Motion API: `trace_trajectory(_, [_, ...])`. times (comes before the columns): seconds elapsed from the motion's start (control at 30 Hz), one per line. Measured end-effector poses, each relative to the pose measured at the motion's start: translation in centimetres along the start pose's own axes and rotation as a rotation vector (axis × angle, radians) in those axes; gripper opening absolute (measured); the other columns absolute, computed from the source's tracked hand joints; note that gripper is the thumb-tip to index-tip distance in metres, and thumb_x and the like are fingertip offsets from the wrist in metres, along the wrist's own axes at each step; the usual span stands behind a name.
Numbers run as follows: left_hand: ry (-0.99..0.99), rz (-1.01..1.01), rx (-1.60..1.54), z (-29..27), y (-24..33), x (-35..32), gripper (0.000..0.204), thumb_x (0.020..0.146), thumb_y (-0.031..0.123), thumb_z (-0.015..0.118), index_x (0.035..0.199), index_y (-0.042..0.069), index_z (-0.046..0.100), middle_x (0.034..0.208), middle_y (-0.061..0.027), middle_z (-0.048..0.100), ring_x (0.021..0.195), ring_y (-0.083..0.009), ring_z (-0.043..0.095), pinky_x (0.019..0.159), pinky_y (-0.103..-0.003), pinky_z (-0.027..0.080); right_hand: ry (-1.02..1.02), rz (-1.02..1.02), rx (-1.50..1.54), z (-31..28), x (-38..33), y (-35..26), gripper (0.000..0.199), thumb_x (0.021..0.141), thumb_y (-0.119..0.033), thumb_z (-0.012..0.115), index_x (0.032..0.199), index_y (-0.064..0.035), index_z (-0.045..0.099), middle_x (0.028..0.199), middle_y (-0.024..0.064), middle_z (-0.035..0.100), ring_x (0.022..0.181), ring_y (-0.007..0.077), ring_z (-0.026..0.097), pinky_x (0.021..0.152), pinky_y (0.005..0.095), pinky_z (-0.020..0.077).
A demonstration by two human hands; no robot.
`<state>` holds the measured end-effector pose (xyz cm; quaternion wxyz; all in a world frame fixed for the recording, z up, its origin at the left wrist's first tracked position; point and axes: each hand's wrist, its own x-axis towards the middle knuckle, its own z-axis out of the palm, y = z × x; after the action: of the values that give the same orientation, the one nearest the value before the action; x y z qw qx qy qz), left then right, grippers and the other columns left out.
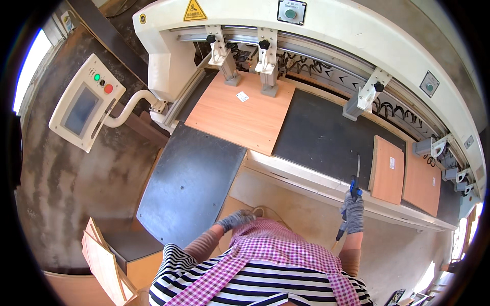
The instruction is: The person repeatedly picks up wooden boards from a conveyor belt and places them on a machine table. They then use a handheld air blower to clean the machine's surface and the boards, moving between the conveyor and the machine throughout the clip.
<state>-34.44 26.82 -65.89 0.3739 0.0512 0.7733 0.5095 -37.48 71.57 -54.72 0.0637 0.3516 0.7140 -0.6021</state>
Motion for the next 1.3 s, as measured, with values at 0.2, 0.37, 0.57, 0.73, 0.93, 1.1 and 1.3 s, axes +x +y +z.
trace_trajectory(0.2, [0.352, -0.149, -0.306, -1.3, 1.8, -0.7, 0.042, 0.089, 0.033, 0.067, 0.114, -0.001, 0.064, 0.099, -0.0088, 0.068, 0.093, -0.0191, 0.061, 0.088, -0.031, 0.047, -0.542, -0.526, -0.325, 2.9, -11.8, -1.6, 0.024, 0.091, -0.035, 0.061, 0.091, -0.0118, 0.064, 0.061, -0.0045, 0.051, 0.05, 0.0069, 0.048, 0.045, 0.025, 0.0392])
trace_trajectory(0.37, [0.405, -0.222, -0.253, 1.2, 1.4, -4.2, 0.036, 0.091, 0.03, 0.065, 0.11, -0.001, 0.065, 0.091, -0.0052, 0.067, 0.084, -0.0141, 0.062, 0.076, -0.028, 0.049, -0.07, 0.073, -0.091, -3.5, -2.0, 4.5, 0.02, 0.09, -0.029, 0.066, 0.084, -0.0123, 0.057, 0.056, -0.0022, 0.048, 0.042, 0.0091, 0.044, 0.039, 0.0281, 0.0387])
trace_trajectory(0.57, [0.657, -0.103, -0.36, 0.0, 0.3, -9.2, 0.026, 0.089, 0.019, 0.067, 0.108, 0.001, 0.068, 0.096, -0.0067, 0.069, 0.09, -0.0149, 0.061, 0.084, -0.029, 0.049, -0.002, -0.084, 0.353, -3.0, 1.1, 10.1, 0.013, 0.093, -0.024, 0.061, 0.09, -0.0139, 0.053, 0.055, -0.0049, 0.044, 0.04, 0.0087, 0.044, 0.037, 0.0272, 0.0405])
trace_trajectory(0.73, [0.991, 0.053, -0.391, -8.4, -0.2, -9.2, 0.019, 0.09, 0.014, 0.065, 0.105, 0.002, 0.068, 0.098, -0.0044, 0.069, 0.089, -0.0122, 0.06, 0.085, -0.028, 0.049, -0.366, -0.738, -0.319, 7.0, -1.8, 10.7, 0.022, 0.09, -0.028, 0.064, 0.084, -0.0092, 0.054, 0.058, -0.0032, 0.05, 0.049, 0.0136, 0.048, 0.045, 0.0322, 0.0416])
trace_trajectory(0.93, [1.219, 0.137, -0.192, -24.1, 2.9, -2.2, 0.041, 0.091, 0.013, 0.062, 0.127, -0.005, 0.053, 0.13, -0.0164, 0.056, 0.118, -0.0238, 0.055, 0.102, -0.034, 0.042, -0.302, -0.034, -0.367, 5.8, 0.8, 2.9, 0.03, 0.095, -0.044, 0.052, 0.088, -0.015, 0.058, 0.056, -0.0006, 0.048, 0.043, 0.0131, 0.046, 0.038, 0.029, 0.0392])
trace_trajectory(1.1, [1.28, -0.006, 0.383, -36.1, 6.3, 8.1, 0.061, 0.086, 0.028, 0.069, 0.133, -0.005, 0.047, 0.137, -0.0244, 0.048, 0.13, -0.0337, 0.044, 0.11, -0.041, 0.033, -0.028, 0.199, -0.105, 4.4, 8.9, 1.7, 0.035, 0.096, -0.05, 0.049, 0.085, -0.0162, 0.052, 0.055, -0.0032, 0.041, 0.042, 0.0107, 0.041, 0.038, 0.0267, 0.0356])
trace_trajectory(1.3, [1.189, -0.422, 0.605, -41.0, 9.7, 15.9, 0.096, 0.071, 0.067, 0.067, 0.14, 0.004, 0.044, 0.144, -0.0233, 0.04, 0.135, -0.0338, 0.036, 0.111, -0.042, 0.03, -0.631, 0.04, -0.231, 16.6, 4.8, -10.2, 0.028, 0.091, -0.037, 0.062, 0.104, -0.0125, 0.063, 0.073, 0.0006, 0.057, 0.059, 0.0121, 0.053, 0.054, 0.0299, 0.0461])
